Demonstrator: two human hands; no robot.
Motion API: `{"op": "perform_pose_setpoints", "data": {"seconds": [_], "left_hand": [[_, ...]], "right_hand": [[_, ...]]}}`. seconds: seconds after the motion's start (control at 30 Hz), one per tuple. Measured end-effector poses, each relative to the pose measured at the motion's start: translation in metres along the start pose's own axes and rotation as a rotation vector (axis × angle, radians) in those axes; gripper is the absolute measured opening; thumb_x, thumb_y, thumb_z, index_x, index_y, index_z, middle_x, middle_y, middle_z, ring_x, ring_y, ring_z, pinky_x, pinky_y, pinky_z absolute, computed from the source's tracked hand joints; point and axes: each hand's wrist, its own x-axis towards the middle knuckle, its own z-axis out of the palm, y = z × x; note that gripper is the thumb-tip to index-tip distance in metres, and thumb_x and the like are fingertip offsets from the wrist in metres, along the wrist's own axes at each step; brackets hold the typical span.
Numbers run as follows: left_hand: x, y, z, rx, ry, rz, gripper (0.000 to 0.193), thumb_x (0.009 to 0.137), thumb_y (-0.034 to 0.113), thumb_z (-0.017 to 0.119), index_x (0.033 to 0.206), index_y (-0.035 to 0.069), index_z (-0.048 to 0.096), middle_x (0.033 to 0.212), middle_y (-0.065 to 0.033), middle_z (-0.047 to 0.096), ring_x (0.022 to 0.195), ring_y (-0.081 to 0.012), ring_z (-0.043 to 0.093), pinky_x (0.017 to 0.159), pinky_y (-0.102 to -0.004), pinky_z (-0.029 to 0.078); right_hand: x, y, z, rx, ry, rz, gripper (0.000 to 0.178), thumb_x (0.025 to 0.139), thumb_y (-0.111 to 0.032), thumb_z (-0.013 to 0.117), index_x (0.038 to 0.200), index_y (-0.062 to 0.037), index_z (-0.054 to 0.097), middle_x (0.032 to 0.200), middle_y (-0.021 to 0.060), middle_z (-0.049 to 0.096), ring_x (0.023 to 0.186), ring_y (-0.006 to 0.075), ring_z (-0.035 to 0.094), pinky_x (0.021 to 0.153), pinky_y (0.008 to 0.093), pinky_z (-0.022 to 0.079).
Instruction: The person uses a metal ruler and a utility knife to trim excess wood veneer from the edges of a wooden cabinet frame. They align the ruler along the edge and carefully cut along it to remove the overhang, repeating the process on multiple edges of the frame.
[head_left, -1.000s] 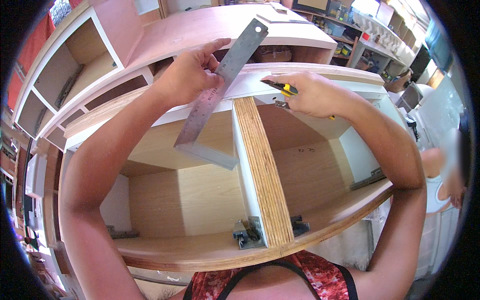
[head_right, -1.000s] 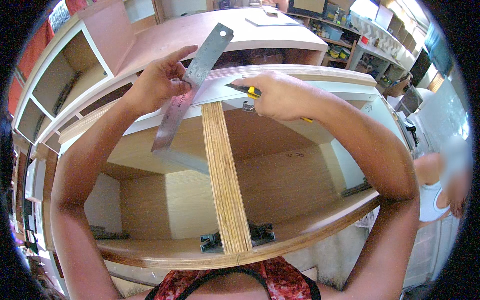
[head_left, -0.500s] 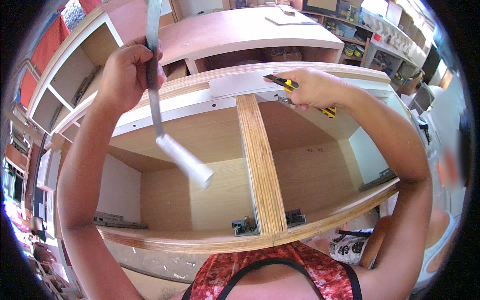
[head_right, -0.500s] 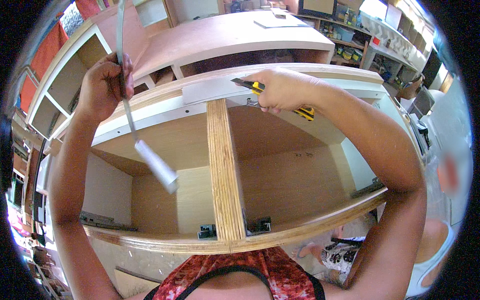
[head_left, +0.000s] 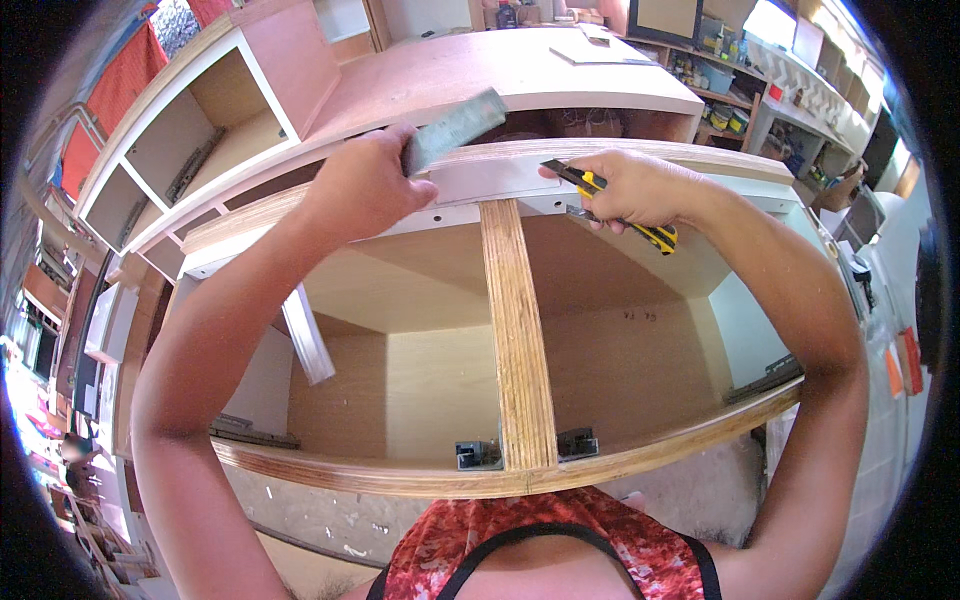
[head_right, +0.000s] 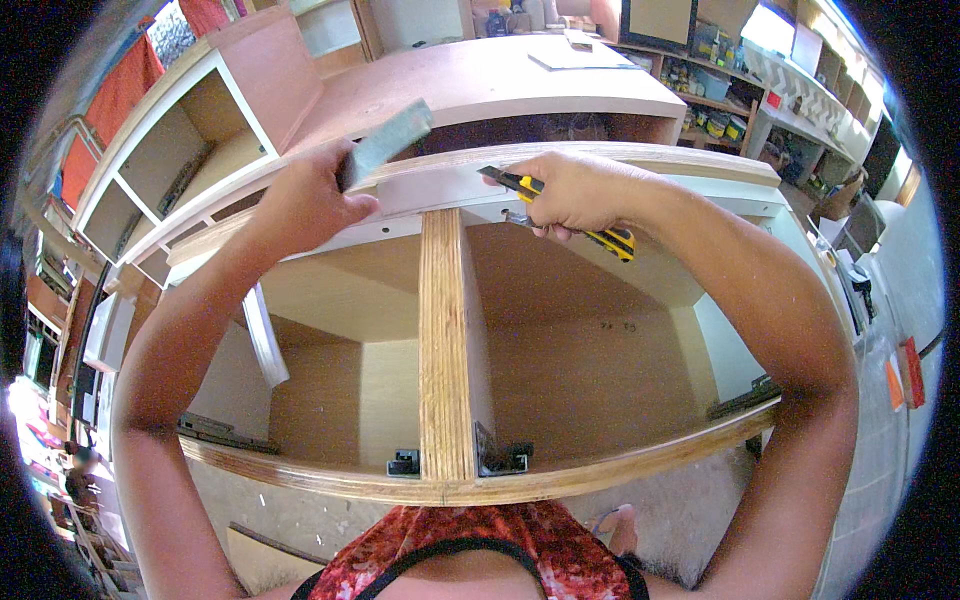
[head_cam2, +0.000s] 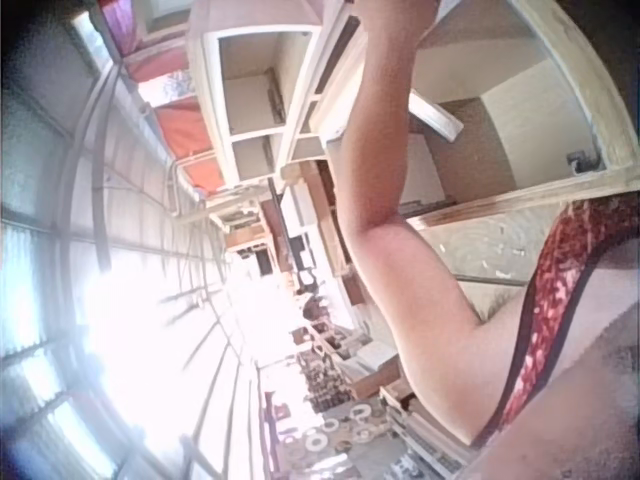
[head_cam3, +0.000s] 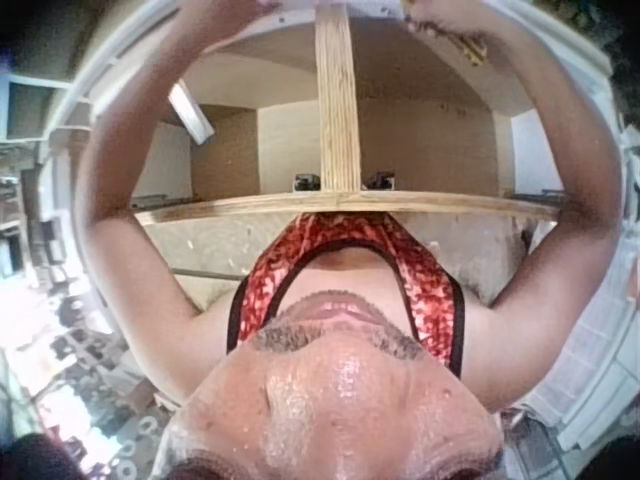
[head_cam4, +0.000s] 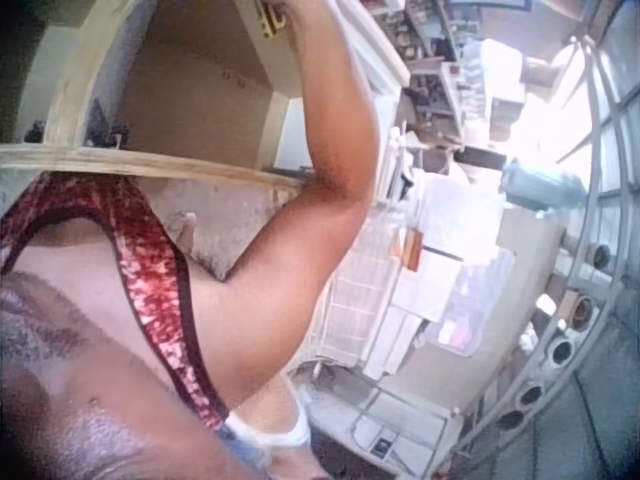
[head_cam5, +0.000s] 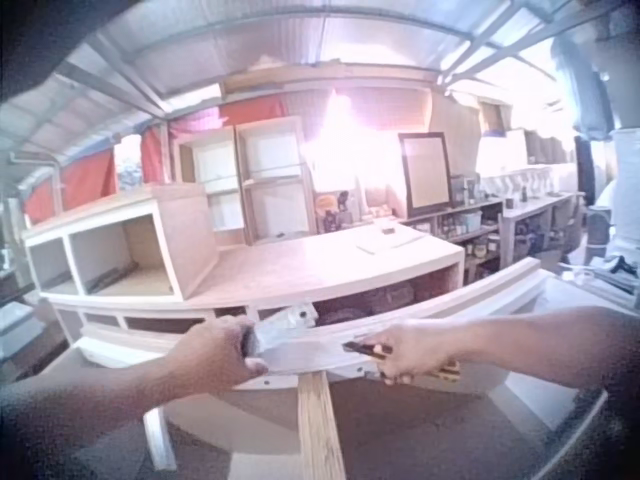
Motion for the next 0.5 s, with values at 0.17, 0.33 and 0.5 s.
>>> {"op": "perform_pose_setpoints", "data": {"seconds": [0.17,0.33,0.5], "left_hand": [[0.007,0.016,0.019,0.251,-0.074,0.023,0.054,0.085,0.036,0.088,0.124,0.005,0.069,0.12,-0.0185,0.072,0.115,-0.0393,0.071,0.099,-0.0489,0.058],[0.007,0.016,0.019,0.274,-0.109,0.068,0.056,0.083,0.034,0.086,0.125,0.003,0.068,0.12,-0.0182,0.072,0.113,-0.0398,0.071,0.099,-0.0499,0.058],[0.011,0.018,0.024,0.275,-0.109,0.051,0.047,0.084,0.031,0.083,0.117,0.001,0.068,0.117,-0.0203,0.073,0.112,-0.0401,0.072,0.099,-0.0497,0.057]], "right_hand": [[-0.001,0.001,-0.002,-0.076,0.019,0.02,0.067,0.089,-0.005,0.061,0.156,-0.0059,0.055,0.084,0.0104,0.073,0.067,0.0131,0.067,0.058,0.0299,0.056],[-0.007,-0.004,-0.002,-0.098,0.013,0.006,0.065,0.089,-0.007,0.06,0.153,-0.0049,0.057,0.085,0.0103,0.074,0.068,0.015,0.069,0.06,0.0316,0.057],[-0.033,-0.017,-0.01,-0.23,0.118,0.04,0.065,0.091,-0.006,0.06,0.155,-0.012,0.058,0.085,0.0088,0.074,0.065,0.0139,0.067,0.061,0.0314,0.057]]}}
